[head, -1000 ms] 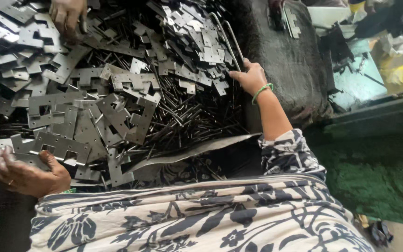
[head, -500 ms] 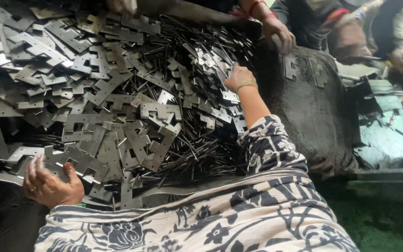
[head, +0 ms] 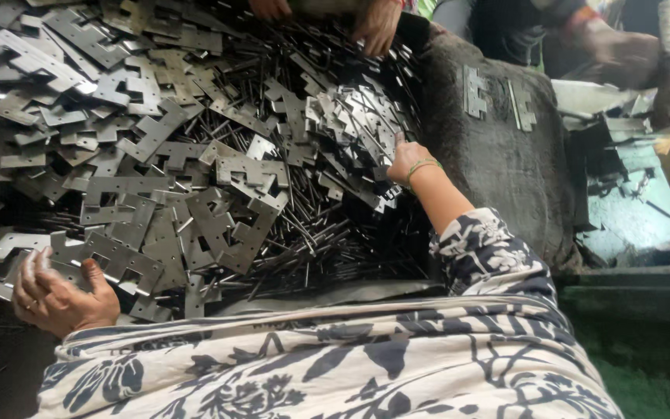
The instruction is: The person sorts small metal brackets and rods from a large bin, picking them up by hand and placing them into a separate container. The task involves continuous hand movements to separate and transfer the parts.
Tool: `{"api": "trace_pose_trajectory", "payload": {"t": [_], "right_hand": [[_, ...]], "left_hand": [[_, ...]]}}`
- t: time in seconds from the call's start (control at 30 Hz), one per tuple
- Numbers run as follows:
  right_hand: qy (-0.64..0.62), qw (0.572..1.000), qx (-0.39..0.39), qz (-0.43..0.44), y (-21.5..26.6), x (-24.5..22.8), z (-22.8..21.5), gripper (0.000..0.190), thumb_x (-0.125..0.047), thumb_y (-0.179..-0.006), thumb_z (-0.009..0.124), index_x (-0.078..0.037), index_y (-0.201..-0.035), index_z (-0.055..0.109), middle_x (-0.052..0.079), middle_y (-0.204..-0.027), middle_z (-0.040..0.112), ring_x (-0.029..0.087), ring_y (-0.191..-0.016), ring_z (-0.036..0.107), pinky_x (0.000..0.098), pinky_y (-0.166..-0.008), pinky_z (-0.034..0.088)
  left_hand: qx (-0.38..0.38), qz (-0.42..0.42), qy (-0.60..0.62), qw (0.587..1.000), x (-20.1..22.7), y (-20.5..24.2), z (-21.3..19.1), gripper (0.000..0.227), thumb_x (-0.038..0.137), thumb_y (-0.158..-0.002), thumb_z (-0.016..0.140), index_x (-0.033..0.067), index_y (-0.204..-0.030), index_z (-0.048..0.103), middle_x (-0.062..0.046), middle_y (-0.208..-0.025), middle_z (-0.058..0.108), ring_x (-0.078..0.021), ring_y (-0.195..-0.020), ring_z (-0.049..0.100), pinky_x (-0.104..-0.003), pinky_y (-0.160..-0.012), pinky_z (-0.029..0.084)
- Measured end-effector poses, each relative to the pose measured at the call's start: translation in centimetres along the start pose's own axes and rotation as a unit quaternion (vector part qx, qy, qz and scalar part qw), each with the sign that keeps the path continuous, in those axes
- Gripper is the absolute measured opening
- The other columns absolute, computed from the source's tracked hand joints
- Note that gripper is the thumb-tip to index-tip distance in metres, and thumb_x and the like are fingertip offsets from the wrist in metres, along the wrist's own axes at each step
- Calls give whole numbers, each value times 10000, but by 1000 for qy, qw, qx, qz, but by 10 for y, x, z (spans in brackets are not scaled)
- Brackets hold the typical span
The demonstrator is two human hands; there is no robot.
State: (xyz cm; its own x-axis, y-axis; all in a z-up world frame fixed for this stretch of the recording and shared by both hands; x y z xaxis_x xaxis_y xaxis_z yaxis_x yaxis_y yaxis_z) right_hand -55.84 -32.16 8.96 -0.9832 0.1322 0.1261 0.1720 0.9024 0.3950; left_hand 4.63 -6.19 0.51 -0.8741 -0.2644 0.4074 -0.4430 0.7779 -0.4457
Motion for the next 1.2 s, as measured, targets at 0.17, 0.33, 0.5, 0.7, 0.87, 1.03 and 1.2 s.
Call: {"api": "trace_pose_trajectory", "payload": {"t": [0.17, 0.33, 0.5, 0.7, 0.87, 1.03, 1.2], "right_hand": [[-6, 999, -13, -38, 71, -5, 15, 893, -160, -818, 615, -86, -1624, 238, 281, -1261, 646, 430, -1176, 631, 482, -1025, 521], [47, 996, -20, -76, 156, 5, 56, 910, -172, -822, 618, -96, -1636, 220, 265, -1163, 664, 428, -1076, 663, 491, -957, 544], [10, 997, -31, -65, 213, 21, 83, 941, -204, -810, 646, -125, -1629, 189, 244, -1126, 652, 422, -1042, 661, 496, -942, 536], [-121, 987, 49, -97, 220, 42, 96, 859, -164, -781, 673, -96, -1568, 335, 263, -1031, 692, 446, -991, 659, 512, -890, 531], [-349, 916, 180, -78, 222, 67, 92, 713, -118, -759, 620, -101, -1467, 533, 282, -917, 689, 408, -850, 725, 451, -811, 580], [-226, 954, 194, 39, 170, 112, 57, 576, -271, -878, 673, -51, -1399, 561, 295, -1066, 698, 456, -1036, 666, 498, -919, 532], [-141, 975, 111, 130, 135, 110, 71, 716, -213, -837, 643, 114, -1425, 397, 349, -1231, 632, 477, -1171, 617, 501, -1008, 505]], "left_hand": [[6, 22, -18, 1000, -7, 1, 5, 516, 391, -1108, 443, 18, -1465, 464, -167, -1496, 480, -361, -1511, 401, -549, -1246, 246], [5, 23, -13, 1000, -11, 6, 7, 510, 382, -1113, 453, 25, -1476, 475, -162, -1536, 495, -348, -1521, 402, -550, -1261, 249], [25, 33, -46, 998, 1, -1, 1, 534, 395, -1113, 470, 16, -1488, 473, -152, -1523, 487, -352, -1525, 393, -569, -1303, 246], [14, 24, -10, 1000, -1, 0, 1, 554, 404, -1104, 485, 4, -1488, 482, -182, -1533, 493, -377, -1503, 387, -585, -1249, 245], [8, 23, 1, 1000, -2, -2, 5, 537, 422, -1098, 494, 10, -1442, 480, -177, -1542, 498, -370, -1508, 380, -582, -1263, 242], [-8, 9, -13, 1000, -6, -3, 12, 490, 455, -1152, 602, 46, -1401, 502, -184, -1516, 510, -385, -1520, 397, -597, -1214, 236], [-17, -13, 28, 999, -2, -5, 16, 545, 437, -1111, 648, 39, -1455, 504, -190, -1504, 517, -395, -1472, 417, -607, -1198, 224]]}}
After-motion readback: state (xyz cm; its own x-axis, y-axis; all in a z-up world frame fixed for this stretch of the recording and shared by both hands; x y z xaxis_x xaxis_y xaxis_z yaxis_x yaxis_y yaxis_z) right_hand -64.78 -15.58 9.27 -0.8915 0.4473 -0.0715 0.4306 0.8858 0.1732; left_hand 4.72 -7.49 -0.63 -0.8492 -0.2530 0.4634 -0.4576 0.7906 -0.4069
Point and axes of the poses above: each hand's wrist, its own y-axis away from the middle knuckle, its own z-axis out of the palm, x = y × z, the point moved 10 cm from there along -y, towards the middle knuckle
